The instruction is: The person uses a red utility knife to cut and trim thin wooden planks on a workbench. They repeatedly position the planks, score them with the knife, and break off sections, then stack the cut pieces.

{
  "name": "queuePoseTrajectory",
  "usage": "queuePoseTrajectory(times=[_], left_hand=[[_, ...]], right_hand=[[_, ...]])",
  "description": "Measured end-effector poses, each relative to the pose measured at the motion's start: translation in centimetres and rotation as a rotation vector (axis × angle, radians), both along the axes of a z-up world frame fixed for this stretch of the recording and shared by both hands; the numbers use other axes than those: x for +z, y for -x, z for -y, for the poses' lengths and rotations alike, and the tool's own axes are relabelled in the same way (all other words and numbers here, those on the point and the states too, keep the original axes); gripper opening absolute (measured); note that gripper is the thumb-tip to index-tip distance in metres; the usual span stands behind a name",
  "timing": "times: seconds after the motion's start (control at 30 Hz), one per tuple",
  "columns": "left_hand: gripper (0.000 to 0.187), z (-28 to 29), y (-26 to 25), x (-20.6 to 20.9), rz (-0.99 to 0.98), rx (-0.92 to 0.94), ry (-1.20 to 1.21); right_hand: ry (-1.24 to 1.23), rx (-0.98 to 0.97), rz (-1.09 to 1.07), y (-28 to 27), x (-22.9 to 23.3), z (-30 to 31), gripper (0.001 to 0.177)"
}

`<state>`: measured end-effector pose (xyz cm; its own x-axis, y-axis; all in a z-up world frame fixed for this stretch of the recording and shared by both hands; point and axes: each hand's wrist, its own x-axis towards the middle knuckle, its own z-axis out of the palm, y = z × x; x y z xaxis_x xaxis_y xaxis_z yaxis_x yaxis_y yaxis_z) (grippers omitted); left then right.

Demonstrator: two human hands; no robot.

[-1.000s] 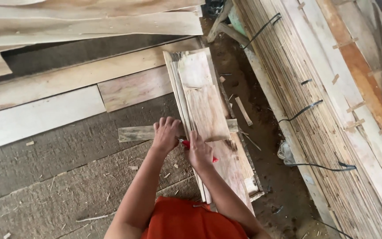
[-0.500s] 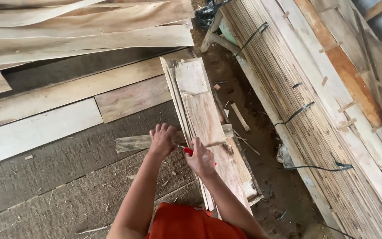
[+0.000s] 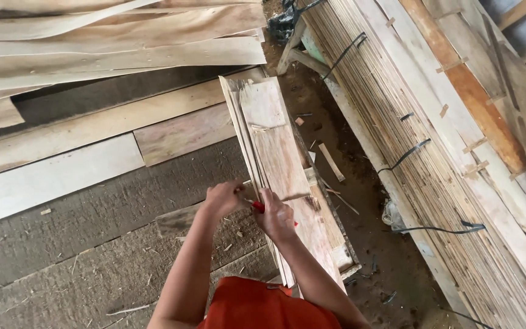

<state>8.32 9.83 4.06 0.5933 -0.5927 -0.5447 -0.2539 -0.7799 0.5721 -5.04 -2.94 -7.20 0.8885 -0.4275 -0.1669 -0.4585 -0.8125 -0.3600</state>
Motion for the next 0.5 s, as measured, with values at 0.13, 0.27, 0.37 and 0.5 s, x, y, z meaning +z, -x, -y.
queuePoseTrajectory(times=[0.13, 0.27, 0.37, 0.5], left_hand=[[0.036, -3.0, 0.2, 0.0, 0.047, 0.007, -0.144], [0.041, -6.9, 0.4, 2.8, 0.071, 0.031, -0.218], [0.04, -10.5, 0.3, 5.1, 0.06, 0.09, -0.359], [0.037, -16.4, 0.6, 3.3, 0.07, 0.232, -0.488]], right_hand=[[-0.011, -0.017, 0.023, -0.7, 2.7, 1.2, 0.043], [-0.026, -0.033, -0.043, -1.1, 2.3, 1.5, 0.041], [-0.03, -0.021, -0.109, -2.0, 0.2, 1.5, 0.041], [-0.01, -0.029, -0.142, -0.8, 4.0, 0.0, 0.042]])
